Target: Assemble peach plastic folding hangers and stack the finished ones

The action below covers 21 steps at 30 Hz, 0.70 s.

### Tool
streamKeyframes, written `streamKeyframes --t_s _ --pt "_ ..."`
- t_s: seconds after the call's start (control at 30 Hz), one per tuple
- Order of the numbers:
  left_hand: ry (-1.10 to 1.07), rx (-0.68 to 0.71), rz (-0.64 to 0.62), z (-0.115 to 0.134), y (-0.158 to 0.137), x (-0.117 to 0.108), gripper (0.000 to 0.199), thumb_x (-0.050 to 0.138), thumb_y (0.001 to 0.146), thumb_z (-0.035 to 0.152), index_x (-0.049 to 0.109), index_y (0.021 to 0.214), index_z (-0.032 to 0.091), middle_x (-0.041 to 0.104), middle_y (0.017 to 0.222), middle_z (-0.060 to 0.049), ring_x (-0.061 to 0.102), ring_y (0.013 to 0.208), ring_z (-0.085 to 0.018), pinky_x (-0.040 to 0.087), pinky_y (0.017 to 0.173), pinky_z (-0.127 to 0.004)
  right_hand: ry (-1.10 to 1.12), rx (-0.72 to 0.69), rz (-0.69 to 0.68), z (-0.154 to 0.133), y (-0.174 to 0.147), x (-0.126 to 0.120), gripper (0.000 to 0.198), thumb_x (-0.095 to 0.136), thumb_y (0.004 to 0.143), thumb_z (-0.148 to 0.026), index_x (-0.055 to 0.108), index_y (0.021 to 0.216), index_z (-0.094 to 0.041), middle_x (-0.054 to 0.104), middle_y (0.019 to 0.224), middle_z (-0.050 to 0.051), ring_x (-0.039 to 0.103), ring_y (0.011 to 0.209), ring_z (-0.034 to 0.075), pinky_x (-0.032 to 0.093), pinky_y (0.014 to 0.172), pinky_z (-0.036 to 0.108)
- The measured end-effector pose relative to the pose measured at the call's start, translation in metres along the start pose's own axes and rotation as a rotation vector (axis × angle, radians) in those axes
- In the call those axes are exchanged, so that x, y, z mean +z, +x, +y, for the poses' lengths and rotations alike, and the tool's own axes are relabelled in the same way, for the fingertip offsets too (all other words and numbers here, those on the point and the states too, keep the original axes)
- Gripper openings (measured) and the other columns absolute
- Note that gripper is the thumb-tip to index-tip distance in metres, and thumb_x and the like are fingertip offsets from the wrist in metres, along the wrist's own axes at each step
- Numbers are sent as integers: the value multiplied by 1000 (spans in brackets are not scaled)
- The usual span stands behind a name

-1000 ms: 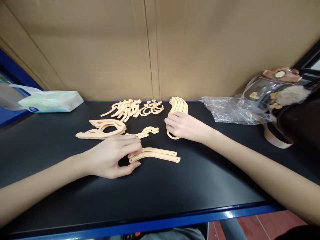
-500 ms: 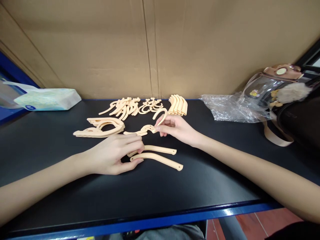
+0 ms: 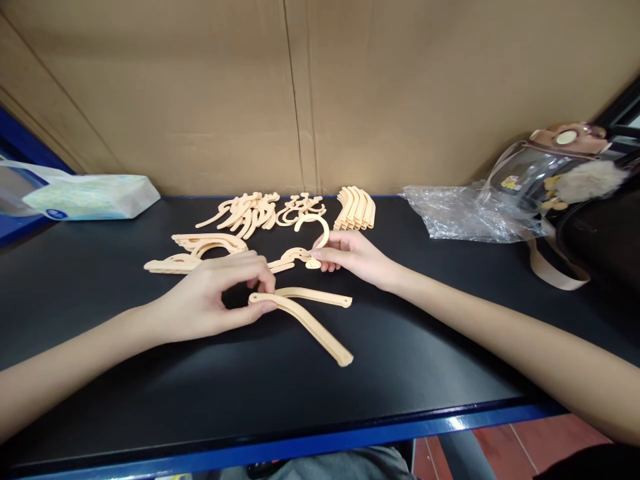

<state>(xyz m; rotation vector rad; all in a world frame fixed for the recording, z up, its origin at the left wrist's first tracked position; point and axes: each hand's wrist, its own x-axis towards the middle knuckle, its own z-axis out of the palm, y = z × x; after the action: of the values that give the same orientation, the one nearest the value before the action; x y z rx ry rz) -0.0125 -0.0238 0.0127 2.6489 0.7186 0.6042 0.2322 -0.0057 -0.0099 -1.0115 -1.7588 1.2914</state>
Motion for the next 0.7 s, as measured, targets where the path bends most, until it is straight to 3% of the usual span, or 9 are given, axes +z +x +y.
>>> streamKeyframes --t_s 0.13,0.23,0.3,0.43,0.57,0.7 --pt "-483 -267 -59 -1 4 -2 20 60 86 36 58 83 17 63 79 0 55 66 -11 45 63 -24 -58 -5 -8 1 1 -1 15 63 82 -32 63 79 -17 61 74 -1 53 65 11 42 62 26" --pt "-807 -355 -183 -3 7 -2 23 61 87 37 59 87 15 69 90 -5 60 71 -13 49 69 -27 -51 -18 -32 1 2 -1 16 64 81 -32 64 80 -17 63 77 0 53 67 11 43 64 26" --pt "-899 -376 -214 -4 8 -2 22 60 87 35 62 86 14 71 91 -7 59 69 -12 48 67 -26 -32 -31 -45 1 2 -1 15 65 81 -32 65 80 -17 63 76 -1 53 67 10 44 65 26" --pt "-916 -370 -175 -5 8 -2 21 57 91 33 65 85 14 69 84 -4 56 66 -10 43 62 -21 -21 -44 -58 2 1 -1 16 65 82 -32 65 81 -17 62 76 -1 53 68 10 44 66 25" --pt "-931 -450 -69 -4 6 -1 24 51 94 37 61 92 17 62 76 0 57 71 -11 46 68 -23 -5 -34 -78 3 1 -1 16 65 83 -33 64 82 -17 63 77 -1 54 69 11 44 67 26" --pt "-663 -462 2 4 5 1 30 37 99 43 55 100 18 54 65 4 55 62 -11 46 64 -24 51 -25 -66 2 2 0 14 66 81 -30 61 84 -17 63 77 -1 56 69 10 45 66 25"
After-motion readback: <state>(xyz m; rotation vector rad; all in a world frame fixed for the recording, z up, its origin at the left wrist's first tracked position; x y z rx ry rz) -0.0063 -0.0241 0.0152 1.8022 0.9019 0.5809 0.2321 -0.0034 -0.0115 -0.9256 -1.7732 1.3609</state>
